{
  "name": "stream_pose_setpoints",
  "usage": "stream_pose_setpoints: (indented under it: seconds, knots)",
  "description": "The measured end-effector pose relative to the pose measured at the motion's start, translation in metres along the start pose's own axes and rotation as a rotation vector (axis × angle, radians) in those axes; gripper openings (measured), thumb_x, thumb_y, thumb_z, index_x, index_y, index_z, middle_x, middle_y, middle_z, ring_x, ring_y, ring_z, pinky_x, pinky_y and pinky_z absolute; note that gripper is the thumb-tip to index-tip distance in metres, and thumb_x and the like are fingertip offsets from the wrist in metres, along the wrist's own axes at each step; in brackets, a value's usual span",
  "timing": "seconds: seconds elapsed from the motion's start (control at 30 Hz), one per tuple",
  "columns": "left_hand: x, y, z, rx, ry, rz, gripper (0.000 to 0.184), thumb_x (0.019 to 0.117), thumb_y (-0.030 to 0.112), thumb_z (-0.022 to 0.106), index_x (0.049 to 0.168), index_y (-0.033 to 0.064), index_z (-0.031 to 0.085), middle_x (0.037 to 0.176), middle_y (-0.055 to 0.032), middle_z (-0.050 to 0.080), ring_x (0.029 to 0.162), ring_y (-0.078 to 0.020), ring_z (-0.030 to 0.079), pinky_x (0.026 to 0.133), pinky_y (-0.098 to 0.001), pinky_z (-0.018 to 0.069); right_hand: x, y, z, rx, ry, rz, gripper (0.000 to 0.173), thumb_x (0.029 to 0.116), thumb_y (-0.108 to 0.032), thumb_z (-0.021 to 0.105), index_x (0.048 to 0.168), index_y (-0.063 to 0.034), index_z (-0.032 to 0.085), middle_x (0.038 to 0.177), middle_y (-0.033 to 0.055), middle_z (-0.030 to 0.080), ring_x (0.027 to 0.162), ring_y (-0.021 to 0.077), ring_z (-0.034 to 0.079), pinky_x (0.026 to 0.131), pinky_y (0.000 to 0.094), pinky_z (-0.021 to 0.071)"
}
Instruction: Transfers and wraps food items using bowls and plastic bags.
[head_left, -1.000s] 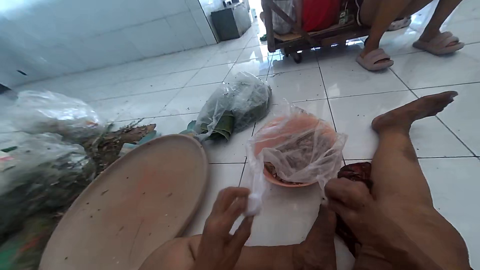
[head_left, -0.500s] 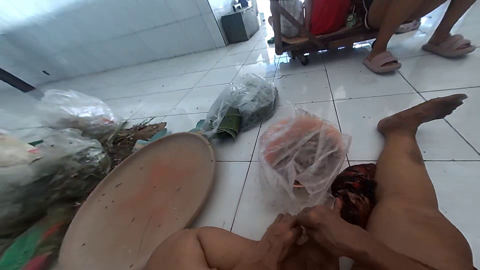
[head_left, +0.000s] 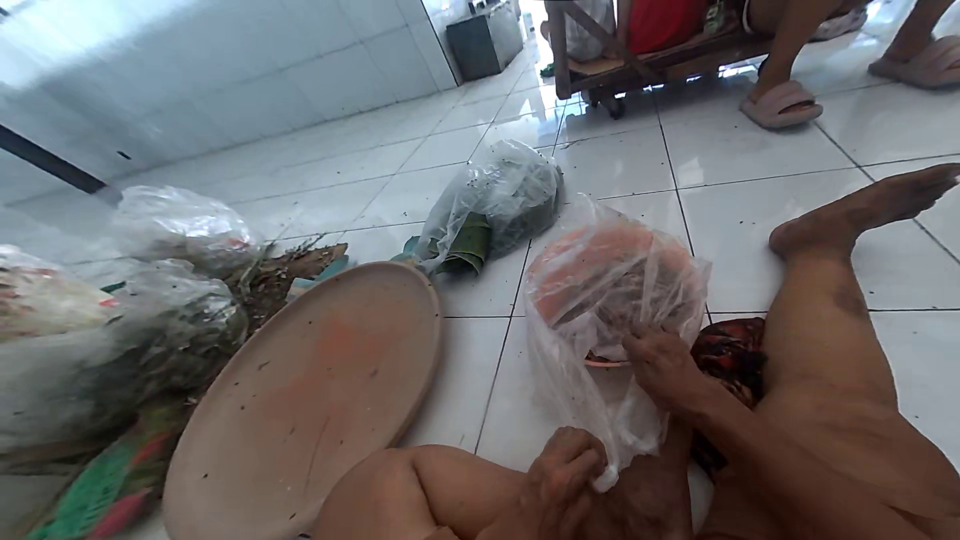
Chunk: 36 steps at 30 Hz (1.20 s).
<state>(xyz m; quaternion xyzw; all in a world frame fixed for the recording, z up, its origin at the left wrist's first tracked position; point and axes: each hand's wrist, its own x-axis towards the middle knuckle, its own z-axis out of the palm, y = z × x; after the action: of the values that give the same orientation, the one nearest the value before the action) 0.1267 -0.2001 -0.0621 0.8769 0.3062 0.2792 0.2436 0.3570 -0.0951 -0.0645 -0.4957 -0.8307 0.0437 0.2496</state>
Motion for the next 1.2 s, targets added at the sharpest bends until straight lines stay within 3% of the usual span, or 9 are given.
stream_pose_setpoints:
  seconds: [0.17,0.23,0.37,0.47,0.6,0.9,1.0,1.1,1.2]
  knots:
    - [-0.013,-0.021,-0.003,-0.191,0.019,-0.397,0.023,0.0897,0.003,0.056,0.107,-0.0077,0.066,0.115,-0.0196,0.066,0.109,-0.0236,0.064,0.096,-0.0363,0.0529,-0.006,0.007,-0.046,0.339,0.298,-0.173,0.019,0.0899,-0.007,0.059,0.072,-0.0041,0.065,0.080,0.0085,0.063,0.076,0.0225,0.064,0.066,0.0408,0.0534]
    - [-0.010,-0.032,-0.007,-0.337,0.067,-0.618,0.031,0.0956,0.009,0.050,0.117,-0.0100,0.063,0.117,-0.0189,0.064,0.105,-0.0204,0.064,0.093,-0.0364,0.0531,-0.021,0.017,-0.053,0.430,0.088,-0.141,0.018,0.0885,-0.009,0.060,0.071,-0.0078,0.064,0.079,0.0030,0.061,0.076,0.0157,0.062,0.067,0.0348,0.0525]
    - [0.018,-0.024,-0.022,-0.449,0.267,-0.876,0.029,0.1001,0.010,0.045,0.124,-0.0042,0.055,0.116,-0.0154,0.062,0.088,-0.0229,0.072,0.077,-0.0390,0.0630,-0.032,0.000,-0.036,0.101,-0.649,-0.075,0.019,0.0985,-0.006,0.054,0.100,0.0025,0.071,0.108,0.0227,0.068,0.108,0.0436,0.063,0.091,0.0610,0.0478]
    - [0.028,-0.014,-0.018,0.025,0.393,-0.644,0.043,0.0941,0.007,0.060,0.136,0.0004,0.052,0.120,-0.0152,0.064,0.082,-0.0205,0.068,0.067,-0.0370,0.0572,-0.019,-0.021,-0.030,-0.074,-0.824,-0.036,0.023,0.1005,-0.004,0.048,0.108,0.0063,0.068,0.118,0.0270,0.064,0.116,0.0491,0.058,0.093,0.0640,0.0457]
    - [0.045,-0.025,-0.020,0.350,0.186,-0.387,0.062,0.0886,0.011,0.070,0.148,0.0134,0.053,0.143,-0.0193,0.052,0.102,-0.0333,0.068,0.075,-0.0496,0.0601,-0.014,-0.027,-0.011,-0.221,-0.866,0.037,0.026,0.1018,-0.004,0.046,0.115,0.0103,0.064,0.126,0.0316,0.059,0.121,0.0521,0.054,0.095,0.0657,0.0437]
    - [0.033,-0.062,-0.008,0.373,0.100,-0.252,0.017,0.0776,-0.012,0.071,0.091,-0.0024,0.066,0.088,-0.0158,0.061,0.080,-0.0306,0.066,0.066,-0.0429,0.0580,-0.015,-0.014,-0.019,-0.136,-0.799,0.187,0.025,0.1028,-0.014,0.052,0.111,0.0022,0.069,0.118,0.0220,0.067,0.119,0.0413,0.060,0.097,0.0570,0.0465]
    - [0.026,-0.073,0.000,0.404,-0.013,-0.352,0.036,0.0828,-0.012,0.066,0.117,-0.0029,0.069,0.112,-0.0217,0.066,0.099,-0.0363,0.068,0.081,-0.0471,0.0595,-0.008,-0.013,-0.022,-0.115,-0.850,0.246,0.030,0.1053,-0.019,0.049,0.111,0.0011,0.070,0.115,0.0213,0.068,0.117,0.0399,0.062,0.097,0.0562,0.0472]
    - [0.045,-0.074,-0.001,0.269,-0.245,-0.597,0.060,0.0926,0.000,0.063,0.151,0.0039,0.048,0.147,-0.0220,0.050,0.133,-0.0377,0.051,0.107,-0.0491,0.0460,-0.012,-0.014,-0.009,-0.151,-0.803,0.282,0.032,0.1048,-0.017,0.048,0.120,0.0039,0.067,0.127,0.0256,0.062,0.126,0.0436,0.055,0.101,0.0576,0.0441]
    - [0.059,-0.084,-0.006,0.048,-0.187,-0.676,0.053,0.0931,0.006,0.067,0.144,0.0031,0.055,0.146,-0.0242,0.051,0.132,-0.0385,0.052,0.105,-0.0520,0.0468,-0.016,-0.010,0.000,-0.150,-0.743,0.267,0.034,0.1045,-0.017,0.049,0.127,0.0043,0.063,0.134,0.0257,0.058,0.131,0.0431,0.051,0.105,0.0567,0.0416]
